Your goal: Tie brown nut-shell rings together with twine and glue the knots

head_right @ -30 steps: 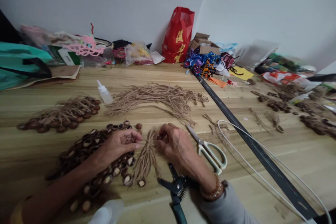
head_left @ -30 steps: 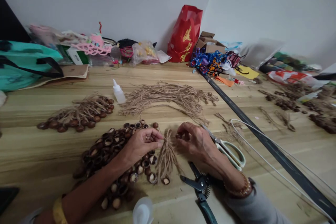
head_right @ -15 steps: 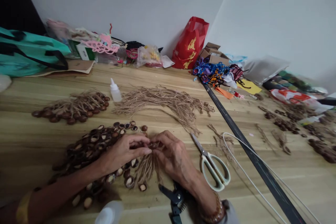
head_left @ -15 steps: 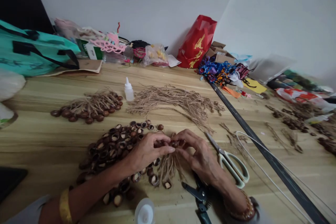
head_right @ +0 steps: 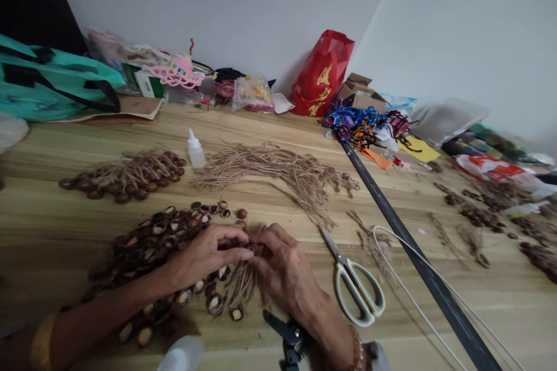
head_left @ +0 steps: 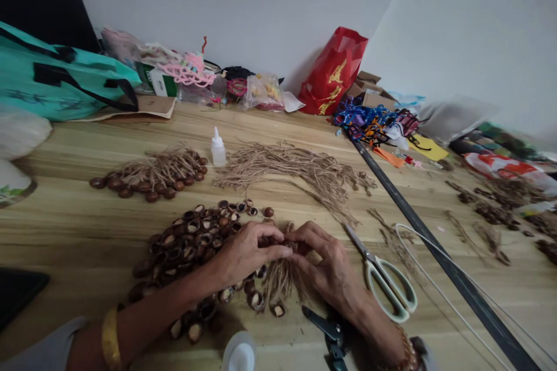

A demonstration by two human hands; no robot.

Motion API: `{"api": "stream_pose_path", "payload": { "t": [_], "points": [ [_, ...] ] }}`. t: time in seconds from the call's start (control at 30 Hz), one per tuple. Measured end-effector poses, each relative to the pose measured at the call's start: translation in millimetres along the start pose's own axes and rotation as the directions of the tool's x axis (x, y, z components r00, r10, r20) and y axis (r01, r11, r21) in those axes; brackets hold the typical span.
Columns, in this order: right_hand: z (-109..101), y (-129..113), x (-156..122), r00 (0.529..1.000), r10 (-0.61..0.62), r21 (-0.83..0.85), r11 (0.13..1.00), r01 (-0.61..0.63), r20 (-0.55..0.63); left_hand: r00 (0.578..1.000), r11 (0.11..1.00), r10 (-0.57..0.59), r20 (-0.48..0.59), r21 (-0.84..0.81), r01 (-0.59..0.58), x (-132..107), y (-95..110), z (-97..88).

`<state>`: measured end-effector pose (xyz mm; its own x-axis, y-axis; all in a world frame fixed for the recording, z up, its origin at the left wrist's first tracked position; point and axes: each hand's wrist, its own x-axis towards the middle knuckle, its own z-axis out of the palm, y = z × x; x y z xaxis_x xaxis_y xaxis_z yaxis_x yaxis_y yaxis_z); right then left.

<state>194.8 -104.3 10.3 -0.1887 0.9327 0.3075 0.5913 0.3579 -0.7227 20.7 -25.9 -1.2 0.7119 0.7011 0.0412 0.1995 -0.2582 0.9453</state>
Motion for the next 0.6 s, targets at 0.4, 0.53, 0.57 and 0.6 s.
{"api": "stream_pose_path", "payload": {
  "t": [0.4,0.53,0.57,0.6],
  "points": [
    [7.9,-1.5,-0.2,0.999,0.003,0.008,1.0,-0.003,-0.049,1.0,0.998,0.003,0.009,0.057,-0.004,-0.2,-8.6,1.8],
    [6.5,-1.0,0.4,0.998,-0.061,-0.022,0.998,0.06,-0.031,1.0,0.998,0.002,0.001,0.063,-0.002,0.0,-6.1,0.7],
    [6.5,-1.0,0.0,0.997,-0.075,-0.036,0.997,0.074,-0.03,1.0,0.997,0.007,-0.007,0.07,-0.006,-0.1,-4.6,0.4],
    [6.7,-1.0,-0.6,0.996,-0.086,-0.05,0.995,0.084,-0.032,1.0,0.997,0.019,-0.011,0.076,-0.018,-0.2,-2.9,0.0]
  ]
}}
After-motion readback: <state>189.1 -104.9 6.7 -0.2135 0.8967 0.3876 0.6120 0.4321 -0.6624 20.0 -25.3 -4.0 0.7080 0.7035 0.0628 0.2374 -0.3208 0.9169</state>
